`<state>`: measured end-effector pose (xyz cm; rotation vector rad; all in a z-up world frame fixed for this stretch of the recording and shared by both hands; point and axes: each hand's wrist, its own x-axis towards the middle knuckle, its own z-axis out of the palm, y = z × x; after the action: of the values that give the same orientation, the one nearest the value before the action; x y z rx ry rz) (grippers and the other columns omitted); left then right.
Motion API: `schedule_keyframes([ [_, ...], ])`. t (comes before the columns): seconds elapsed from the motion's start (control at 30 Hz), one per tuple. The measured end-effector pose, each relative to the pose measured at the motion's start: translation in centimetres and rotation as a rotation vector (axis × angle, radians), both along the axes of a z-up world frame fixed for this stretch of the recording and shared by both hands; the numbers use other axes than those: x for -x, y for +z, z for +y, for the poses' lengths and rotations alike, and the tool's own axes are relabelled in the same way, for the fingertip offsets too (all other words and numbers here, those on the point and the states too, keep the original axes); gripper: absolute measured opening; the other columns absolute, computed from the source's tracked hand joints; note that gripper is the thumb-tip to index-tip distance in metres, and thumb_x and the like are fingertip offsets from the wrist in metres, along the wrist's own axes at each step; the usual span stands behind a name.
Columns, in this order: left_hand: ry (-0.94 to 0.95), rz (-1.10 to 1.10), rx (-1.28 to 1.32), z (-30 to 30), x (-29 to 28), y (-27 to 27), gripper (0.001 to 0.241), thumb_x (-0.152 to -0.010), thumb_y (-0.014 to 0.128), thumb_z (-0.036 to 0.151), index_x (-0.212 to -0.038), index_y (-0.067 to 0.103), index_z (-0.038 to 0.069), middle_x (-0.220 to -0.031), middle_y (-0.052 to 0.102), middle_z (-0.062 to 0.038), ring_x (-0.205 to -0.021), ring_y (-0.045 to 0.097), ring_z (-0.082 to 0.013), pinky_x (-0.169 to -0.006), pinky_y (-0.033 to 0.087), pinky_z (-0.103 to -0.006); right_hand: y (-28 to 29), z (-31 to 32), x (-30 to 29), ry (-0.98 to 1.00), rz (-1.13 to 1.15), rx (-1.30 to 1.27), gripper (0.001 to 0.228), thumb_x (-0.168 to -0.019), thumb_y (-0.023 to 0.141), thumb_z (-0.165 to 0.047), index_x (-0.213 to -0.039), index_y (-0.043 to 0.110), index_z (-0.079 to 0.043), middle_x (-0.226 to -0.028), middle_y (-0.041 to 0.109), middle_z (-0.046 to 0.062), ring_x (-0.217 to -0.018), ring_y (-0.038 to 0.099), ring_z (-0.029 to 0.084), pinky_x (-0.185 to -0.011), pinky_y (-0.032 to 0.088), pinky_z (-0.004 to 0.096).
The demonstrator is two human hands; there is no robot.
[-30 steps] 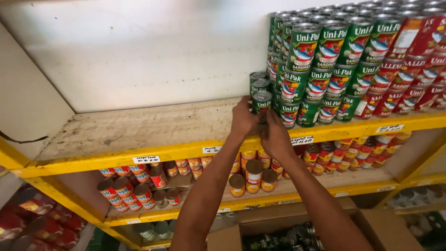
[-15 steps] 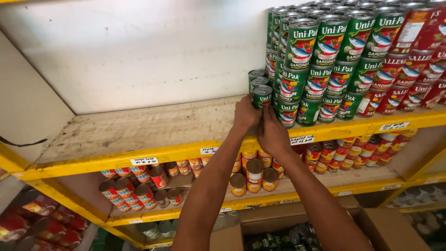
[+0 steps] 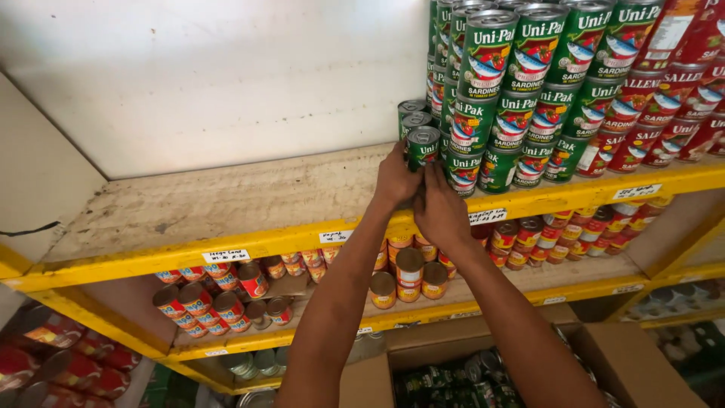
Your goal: Stocking canned sardines onto grocery store shelves from a cardboard box.
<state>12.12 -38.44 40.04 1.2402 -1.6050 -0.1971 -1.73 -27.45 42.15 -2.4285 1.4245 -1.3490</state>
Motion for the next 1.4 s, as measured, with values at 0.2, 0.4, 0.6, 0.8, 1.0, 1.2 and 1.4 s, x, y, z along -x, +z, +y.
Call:
schedule_keyframes([
  [0.2, -0.012, 0.016, -0.016, 0.6, 0.1, 0.0, 0.077, -0.074, 0.079, 0.023, -0.143, 0.051, 0.002, -0.114, 0.073, -0.025, -0.106, 0.071, -0.0424, -0.088, 0.058, -0.0469, -1.2, 0.7, 0.7, 0.072, 0.013, 0.028, 0.058, -0.097, 0.061, -0.015, -0.147, 0.042, 0.008, -0.149, 0.049, 0.03, -0.124, 0.055, 0.049, -0.104, 0.047, 0.052],
  [0.4, 0.065, -0.054, 0.046, -0.3, -0.2, -0.7, 0.071, -0.067, 0.088, 0.029, -0.126, 0.058, 0.002, -0.109, 0.072, -0.025, -0.106, 0.068, -0.0435, -0.091, 0.056, -0.0484, -4.6, 4.1, 3.5, 0.159, 0.068, 0.246, 0.056, -0.096, 0.065, -0.017, -0.146, 0.048, 0.003, -0.157, 0.043, 0.025, -0.142, 0.041, 0.046, -0.121, 0.033, 0.054],
  [0.6, 0.182, -0.24, 0.251, 6.6, 0.7, 1.3, 0.083, -0.089, 0.09, 0.036, -0.144, 0.044, -0.006, -0.138, 0.05, -0.036, -0.128, 0.048, -0.0522, -0.109, 0.043, -0.0529, -16.2, 12.9, 9.8, 0.106, -0.095, 0.044, 0.048, -0.101, 0.067, -0.016, -0.145, 0.05, -0.004, -0.158, 0.044, 0.022, -0.148, 0.041, 0.043, -0.121, 0.037, 0.051],
  [0.8, 0.244, -0.196, 0.505, 19.4, 6.5, -11.4, 0.047, -0.096, 0.082, 0.019, -0.132, 0.057, 0.002, -0.145, 0.046, -0.029, -0.134, 0.047, -0.0453, -0.114, 0.04, -0.0576, -38.0, 19.0, 20.6, -0.211, -0.055, -0.589, 0.051, -0.094, 0.072, -0.031, -0.129, 0.063, 0.005, -0.128, 0.061, 0.031, -0.111, 0.06, 0.048, -0.089, 0.052, 0.054],
  [1.0, -0.159, -0.135, -0.225, 28.5, 13.7, -33.4, 0.031, -0.09, 0.074, 0.017, -0.118, 0.067, 0.006, -0.126, 0.063, -0.022, -0.114, 0.06, -0.0424, -0.097, 0.051, -0.0516, -59.7, 24.8, 26.9, -0.354, 0.202, -1.163, 0.062, -0.083, 0.082, -0.056, -0.077, 0.076, 0.005, -0.07, 0.066, 0.024, -0.067, 0.069, 0.038, -0.063, 0.054, 0.051],
  [1.2, -0.521, -0.647, -1.027, 33.5, 16.1, -50.3, 0.065, -0.087, 0.068, 0.018, -0.149, 0.049, 0.009, -0.138, 0.057, -0.027, -0.12, 0.06, -0.0463, -0.099, 0.053, -0.0529, -59.3, 25.3, 25.5, -0.307, 0.041, -1.134, 0.044, -0.076, 0.081, -0.048, -0.087, 0.076, -0.006, -0.074, 0.071, 0.021, -0.069, 0.07, 0.04, -0.059, 0.054, 0.051],
  [1.4, -0.317, -0.758, -0.943, 35.8, 17.7, -56.3, 0.069, -0.085, 0.071, 0.017, -0.148, 0.044, 0.016, -0.145, 0.049, -0.024, -0.124, 0.054, -0.0489, -0.099, 0.048, -0.0603, -54.8, 22.5, 25.3, -0.394, 0.102, -1.072, 0.051, -0.075, 0.081, -0.051, -0.095, 0.073, -0.006, -0.08, 0.073, 0.021, -0.075, 0.072, 0.04, -0.064, 0.056, 0.05],
])
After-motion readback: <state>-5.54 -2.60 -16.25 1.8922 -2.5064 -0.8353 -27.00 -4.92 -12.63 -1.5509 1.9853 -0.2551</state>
